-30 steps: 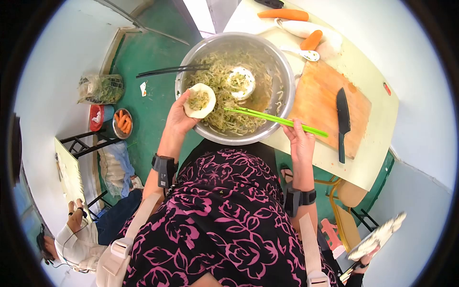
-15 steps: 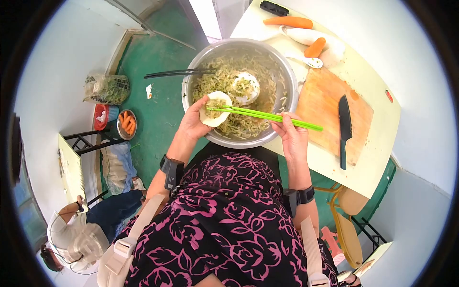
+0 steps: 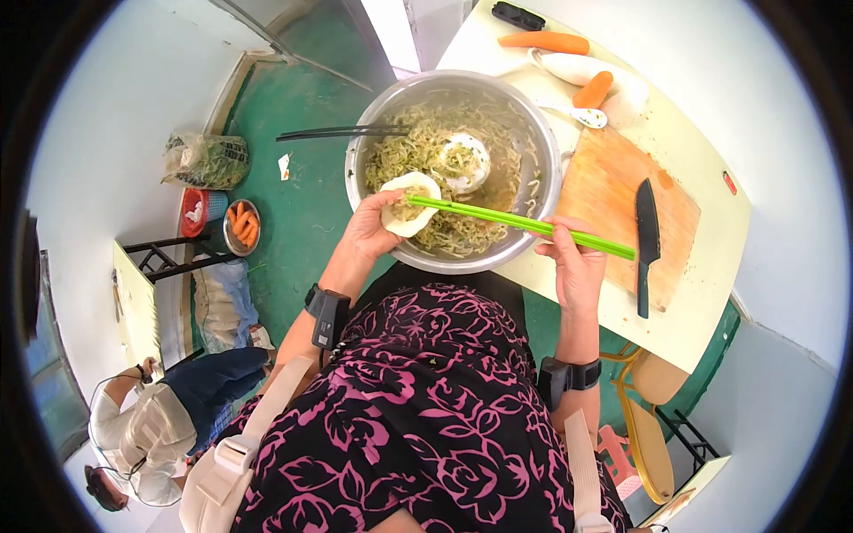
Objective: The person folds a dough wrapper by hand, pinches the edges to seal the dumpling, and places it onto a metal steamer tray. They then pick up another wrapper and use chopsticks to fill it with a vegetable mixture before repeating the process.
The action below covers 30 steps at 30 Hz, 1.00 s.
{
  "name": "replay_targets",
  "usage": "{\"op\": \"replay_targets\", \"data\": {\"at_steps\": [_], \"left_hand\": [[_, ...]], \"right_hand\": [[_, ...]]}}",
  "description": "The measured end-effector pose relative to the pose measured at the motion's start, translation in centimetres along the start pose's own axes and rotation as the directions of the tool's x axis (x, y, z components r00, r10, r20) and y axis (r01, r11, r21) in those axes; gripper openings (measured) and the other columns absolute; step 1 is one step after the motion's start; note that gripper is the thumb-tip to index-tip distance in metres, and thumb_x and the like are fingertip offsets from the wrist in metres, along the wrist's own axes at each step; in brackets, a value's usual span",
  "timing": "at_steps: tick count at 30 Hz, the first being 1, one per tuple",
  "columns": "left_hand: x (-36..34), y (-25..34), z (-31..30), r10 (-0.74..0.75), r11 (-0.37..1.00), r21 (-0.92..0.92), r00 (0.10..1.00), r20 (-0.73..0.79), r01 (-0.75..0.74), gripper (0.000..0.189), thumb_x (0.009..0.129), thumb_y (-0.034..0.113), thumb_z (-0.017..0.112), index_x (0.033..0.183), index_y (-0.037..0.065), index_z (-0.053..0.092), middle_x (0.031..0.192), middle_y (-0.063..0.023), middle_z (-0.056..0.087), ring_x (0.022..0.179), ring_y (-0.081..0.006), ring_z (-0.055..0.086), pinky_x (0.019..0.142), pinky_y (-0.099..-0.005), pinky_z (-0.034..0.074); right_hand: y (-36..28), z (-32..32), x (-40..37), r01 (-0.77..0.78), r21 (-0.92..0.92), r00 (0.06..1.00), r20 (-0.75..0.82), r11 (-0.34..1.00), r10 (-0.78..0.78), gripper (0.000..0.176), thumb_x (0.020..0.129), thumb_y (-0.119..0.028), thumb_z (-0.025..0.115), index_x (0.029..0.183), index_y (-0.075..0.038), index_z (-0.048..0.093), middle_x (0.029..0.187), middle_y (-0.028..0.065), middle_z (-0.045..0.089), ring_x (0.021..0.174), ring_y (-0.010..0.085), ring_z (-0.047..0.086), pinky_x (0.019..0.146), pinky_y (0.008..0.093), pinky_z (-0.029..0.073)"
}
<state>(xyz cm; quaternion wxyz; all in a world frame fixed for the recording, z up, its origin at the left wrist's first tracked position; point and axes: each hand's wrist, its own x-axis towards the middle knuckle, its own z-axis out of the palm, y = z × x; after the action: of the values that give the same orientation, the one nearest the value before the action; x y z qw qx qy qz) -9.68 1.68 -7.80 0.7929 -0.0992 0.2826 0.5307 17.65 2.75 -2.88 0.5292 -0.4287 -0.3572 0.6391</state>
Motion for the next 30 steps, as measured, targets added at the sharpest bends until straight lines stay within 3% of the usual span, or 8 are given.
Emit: {"op": "replay_targets", "data": {"at_steps": [5,11,18,30], "left_hand": [[-0.1,-0.3,0.3,-0.014,0.998,-0.056,1.000,-0.011,0.013,0.035,0.076,0.007,0.052,0.110,0.002,0.046,0.107,-0.0139,0.052,0.099,-0.0269,0.051,0.084,-0.0445,0.044],[0.1,-0.3,-0.4,0.015,1.000,0.005,0.995,-0.101,-0.014,0.034,0.076,0.006,0.053,0.109,0.002,0.046,0.108,-0.0137,0.052,0.099,-0.0267,0.051,0.083,-0.0449,0.044],[0.0,0.4,-0.9,-0.002,1.000,-0.025,0.998,-0.061,0.001,0.037,0.075,0.002,0.052,0.111,0.000,0.044,0.108,-0.0147,0.051,0.100,-0.0277,0.051,0.084,-0.0452,0.044],[-0.3,0.7,-0.6,-0.009,1.000,0.021,1.000,0.011,0.009,0.044,0.068,-0.005,0.052,0.111,-0.002,0.044,0.106,-0.0164,0.052,0.099,-0.0282,0.052,0.086,-0.0422,0.044]], "right_hand": [[1.5,0.6,0.3,-0.037,-0.018,0.999,-0.039,0.999,0.036,0.012,0.081,-0.007,0.054,0.091,-0.001,0.057,0.083,0.0105,0.060,0.071,0.0193,0.061,0.059,0.0259,0.052],[1.3,2.5,0.2,-0.012,-0.134,0.998,0.060,0.991,0.020,0.011,0.080,-0.007,0.055,0.089,0.000,0.058,0.085,0.0104,0.059,0.071,0.0169,0.059,0.061,0.0258,0.052],[-1.3,1.7,0.0,0.101,-0.076,0.994,0.045,0.992,-0.098,0.012,0.080,-0.005,0.054,0.090,0.000,0.058,0.087,0.0114,0.058,0.072,0.0180,0.059,0.057,0.0251,0.052],[0.1,1.0,0.4,0.020,-0.041,0.998,-0.053,0.999,-0.022,0.012,0.080,-0.005,0.054,0.090,0.000,0.057,0.080,0.0114,0.060,0.068,0.0184,0.061,0.058,0.0248,0.052]]}}
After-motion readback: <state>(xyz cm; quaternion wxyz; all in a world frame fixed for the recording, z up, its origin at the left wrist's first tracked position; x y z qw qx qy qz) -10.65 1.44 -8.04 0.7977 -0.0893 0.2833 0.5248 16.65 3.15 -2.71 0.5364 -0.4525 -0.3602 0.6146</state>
